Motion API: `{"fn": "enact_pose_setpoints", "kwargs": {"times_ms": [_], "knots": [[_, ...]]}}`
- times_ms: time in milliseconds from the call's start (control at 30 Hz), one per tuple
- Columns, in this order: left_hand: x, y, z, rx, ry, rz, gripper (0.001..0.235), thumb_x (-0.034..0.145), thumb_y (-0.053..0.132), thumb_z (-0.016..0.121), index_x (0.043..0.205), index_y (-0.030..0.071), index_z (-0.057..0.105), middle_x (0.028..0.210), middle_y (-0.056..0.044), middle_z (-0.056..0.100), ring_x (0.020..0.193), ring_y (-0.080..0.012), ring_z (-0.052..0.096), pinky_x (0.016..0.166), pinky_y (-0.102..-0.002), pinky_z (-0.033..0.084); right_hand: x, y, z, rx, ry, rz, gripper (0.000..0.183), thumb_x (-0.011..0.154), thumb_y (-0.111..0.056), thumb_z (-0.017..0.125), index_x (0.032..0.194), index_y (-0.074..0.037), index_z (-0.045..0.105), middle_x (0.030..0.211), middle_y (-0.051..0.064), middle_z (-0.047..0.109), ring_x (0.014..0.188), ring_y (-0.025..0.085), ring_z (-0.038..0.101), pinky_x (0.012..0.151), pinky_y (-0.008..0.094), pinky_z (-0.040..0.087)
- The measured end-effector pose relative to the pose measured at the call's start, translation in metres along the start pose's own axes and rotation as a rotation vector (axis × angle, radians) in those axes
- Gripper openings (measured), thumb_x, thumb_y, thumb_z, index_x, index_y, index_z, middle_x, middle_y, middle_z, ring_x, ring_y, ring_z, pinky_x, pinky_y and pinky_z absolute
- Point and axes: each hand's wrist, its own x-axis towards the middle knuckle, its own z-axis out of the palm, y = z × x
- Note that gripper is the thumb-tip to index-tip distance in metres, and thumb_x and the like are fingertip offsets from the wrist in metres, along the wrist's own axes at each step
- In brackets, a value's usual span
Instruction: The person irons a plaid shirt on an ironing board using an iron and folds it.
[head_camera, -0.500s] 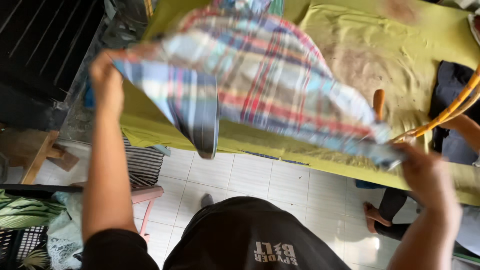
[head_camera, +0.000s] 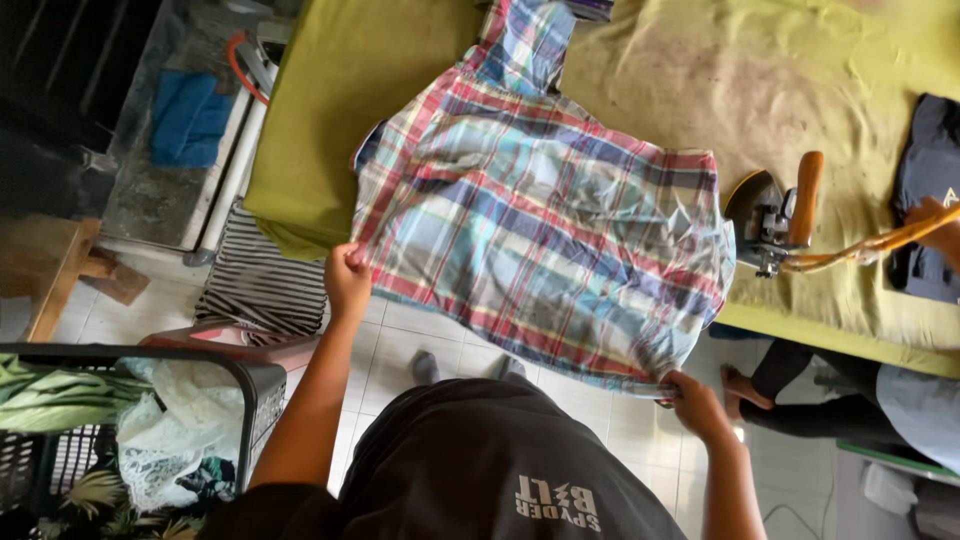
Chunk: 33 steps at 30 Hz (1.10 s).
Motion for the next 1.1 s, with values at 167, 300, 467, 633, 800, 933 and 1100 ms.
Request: {"fn": "enact_pose_setpoints", "kwargs": {"times_ms": [167, 300, 467, 633, 800, 933, 1100], "knots": [[-0.005, 0.012, -0.038, 0.194, -0.117, -0.054, 0.034, 0.085, 0.024, 0.066, 0.119, 0.026, 0.065, 0.088, -0.002, 0.072, 0.092, -0.0312, 0.073, 0.087, -0.048, 0.056, -0.021, -0.039, -0.011, 0.152, -0.123, -0.001, 0.034, 0.084, -0.027, 0.073, 0.115, -0.039, 0.073, 0.104, 0.012, 0.081, 0.109, 0.039, 0.073, 0.096, 0.049, 0.057], [0.072, 0.028, -0.014, 0.275, 0.138, 0.175, 0.027, 0.103, 0.026, 0.060, 0.124, 0.011, 0.069, 0.106, -0.015, 0.070, 0.105, -0.0399, 0.065, 0.095, -0.052, 0.049, 0.057, 0.001, -0.028, -0.378, 0.217, -0.286, 0.030, 0.088, -0.025, 0.067, 0.113, -0.010, 0.065, 0.102, 0.021, 0.069, 0.102, 0.040, 0.064, 0.094, 0.054, 0.048], [0.157, 0.029, 0.044, 0.545, 0.010, 0.086, 0.060, 0.089, 0.077, 0.064, 0.103, 0.019, 0.076, 0.104, -0.011, 0.065, 0.104, -0.0378, 0.062, 0.083, -0.062, 0.051, 0.184, -0.028, -0.123, 0.076, 0.667, 0.012, 0.016, 0.101, -0.047, 0.061, 0.111, -0.046, 0.073, 0.079, 0.000, 0.073, 0.075, 0.035, 0.074, 0.069, 0.048, 0.061], [0.112, 0.093, -0.018, -0.376, -0.242, -0.156, 0.071, 0.097, 0.056, 0.079, 0.130, -0.002, 0.056, 0.120, -0.019, 0.060, 0.113, -0.0297, 0.057, 0.099, -0.043, 0.045, 0.252, -0.049, -0.168, 0.112, 0.652, -0.002, 0.042, 0.100, -0.028, 0.064, 0.142, -0.029, 0.066, 0.138, 0.007, 0.060, 0.109, 0.041, 0.068, 0.088, 0.053, 0.057], [0.116, 0.102, -0.018, -0.667, -0.326, -0.366, 0.048, 0.107, 0.040, 0.065, 0.138, 0.008, 0.048, 0.126, -0.010, 0.055, 0.115, -0.0248, 0.058, 0.100, -0.041, 0.049, 0.325, -0.051, -0.163, 0.147, 0.600, -0.189, 0.053, 0.101, -0.037, 0.065, 0.147, -0.013, 0.054, 0.148, 0.018, 0.048, 0.127, 0.050, 0.054, 0.104, 0.058, 0.048], [0.116, 0.160, -0.042, -0.766, -0.391, -0.540, 0.032, 0.097, 0.046, 0.071, 0.116, 0.021, 0.069, 0.105, 0.005, 0.067, 0.096, -0.0121, 0.065, 0.086, -0.030, 0.054, 0.313, -0.031, -0.196, 0.218, 0.327, -0.337, 0.047, 0.090, -0.047, 0.072, 0.107, -0.004, 0.064, 0.095, 0.030, 0.068, 0.099, 0.056, 0.064, 0.082, 0.063, 0.048], [0.141, 0.078, -0.055, -0.174, -0.191, -0.551, 0.031, 0.098, 0.028, 0.066, 0.129, 0.021, 0.066, 0.122, -0.005, 0.070, 0.102, -0.0197, 0.066, 0.077, -0.035, 0.050, 0.208, -0.029, -0.274, 0.314, 0.022, -0.150, 0.023, 0.097, -0.029, 0.068, 0.108, -0.012, 0.058, 0.092, 0.013, 0.066, 0.083, 0.029, 0.059, 0.072, 0.041, 0.044]]}}
